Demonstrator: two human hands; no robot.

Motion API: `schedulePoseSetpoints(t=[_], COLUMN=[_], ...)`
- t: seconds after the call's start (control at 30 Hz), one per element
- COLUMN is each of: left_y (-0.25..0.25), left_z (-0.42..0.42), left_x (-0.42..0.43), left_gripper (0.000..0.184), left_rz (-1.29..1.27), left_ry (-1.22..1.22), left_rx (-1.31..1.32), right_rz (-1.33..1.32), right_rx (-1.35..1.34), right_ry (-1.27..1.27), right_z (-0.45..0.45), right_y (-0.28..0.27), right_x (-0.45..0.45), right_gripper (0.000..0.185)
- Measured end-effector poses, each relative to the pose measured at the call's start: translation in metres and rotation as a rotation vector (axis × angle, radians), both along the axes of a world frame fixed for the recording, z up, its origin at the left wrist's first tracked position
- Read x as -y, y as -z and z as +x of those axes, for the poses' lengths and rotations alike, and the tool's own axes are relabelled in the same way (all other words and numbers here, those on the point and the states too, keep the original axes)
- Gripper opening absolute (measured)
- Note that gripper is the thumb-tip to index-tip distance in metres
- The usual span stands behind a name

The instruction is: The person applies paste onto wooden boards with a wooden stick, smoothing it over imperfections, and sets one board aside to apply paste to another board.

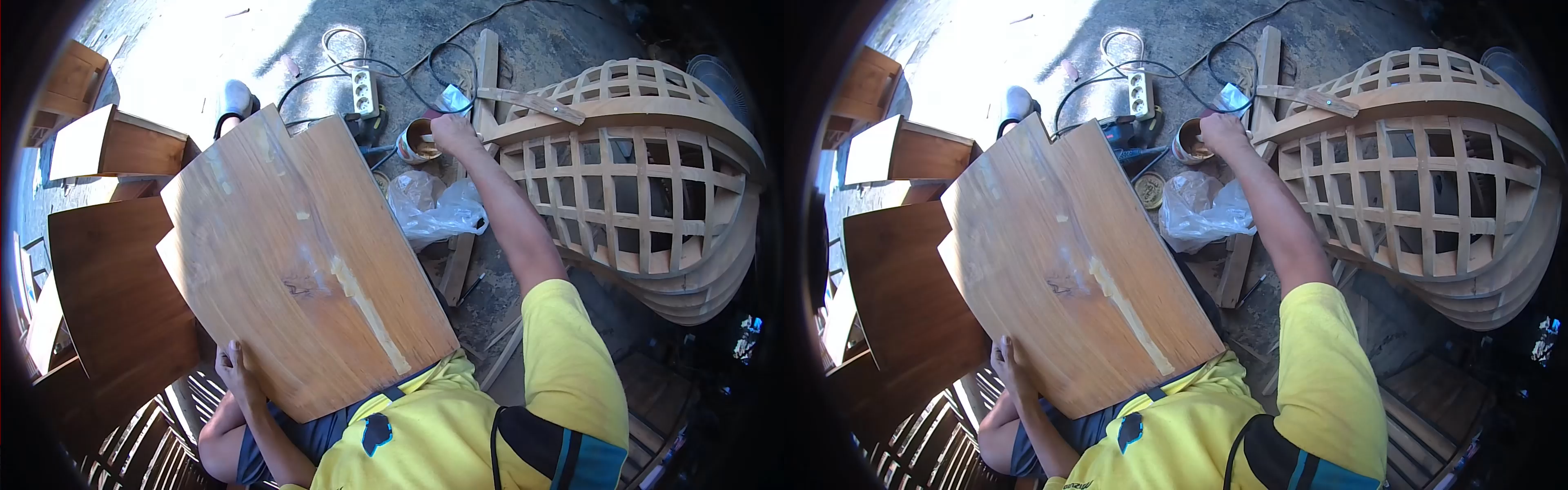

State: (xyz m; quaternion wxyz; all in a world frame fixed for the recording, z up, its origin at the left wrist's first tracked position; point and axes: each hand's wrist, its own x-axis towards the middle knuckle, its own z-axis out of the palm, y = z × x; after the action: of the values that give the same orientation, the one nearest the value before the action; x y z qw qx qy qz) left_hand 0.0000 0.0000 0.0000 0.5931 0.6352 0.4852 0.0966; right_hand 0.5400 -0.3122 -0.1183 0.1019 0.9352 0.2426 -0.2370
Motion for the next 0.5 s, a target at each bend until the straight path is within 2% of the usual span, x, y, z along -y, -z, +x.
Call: schedulePoseSetpoints(t=[0.1,0.17,0.27,0.43,0.5], left_y=[0.004,-0.003,0.0,0.009,0.009], left_z=[0.007,0.01,0.007,0.0,-0.001], left_x=[0.008,0.012,0.013,0.01,0.012], left_gripper=[0.042,0.037,0.037,0.04,0.04], left_rz=[-0.013,0.003,-0.021,0.01,0.008], left_ry=[-0.006,-0.05,-0.063,-0.022,-0.035], left_rx=[0.035,0.079,0.089,0.06,0.048], right_rz=[-0.023,0.044,0.131,0.293,0.304], right_rx=[-0.01,-0.15,-0.197,-0.314,-0.267], right_ry=[-0.042,-0.015,-0.002,0.156,0.163], right_z=[0.007,0.022,0.015,0.018,0.014], right_y=[0.009,0.028,-0.024,-0.028,-0.035], right_x=[0.003,0.017,0.032,0.062,0.066], right_gripper=[0.031,0.031,0.034,0.035,0.034])
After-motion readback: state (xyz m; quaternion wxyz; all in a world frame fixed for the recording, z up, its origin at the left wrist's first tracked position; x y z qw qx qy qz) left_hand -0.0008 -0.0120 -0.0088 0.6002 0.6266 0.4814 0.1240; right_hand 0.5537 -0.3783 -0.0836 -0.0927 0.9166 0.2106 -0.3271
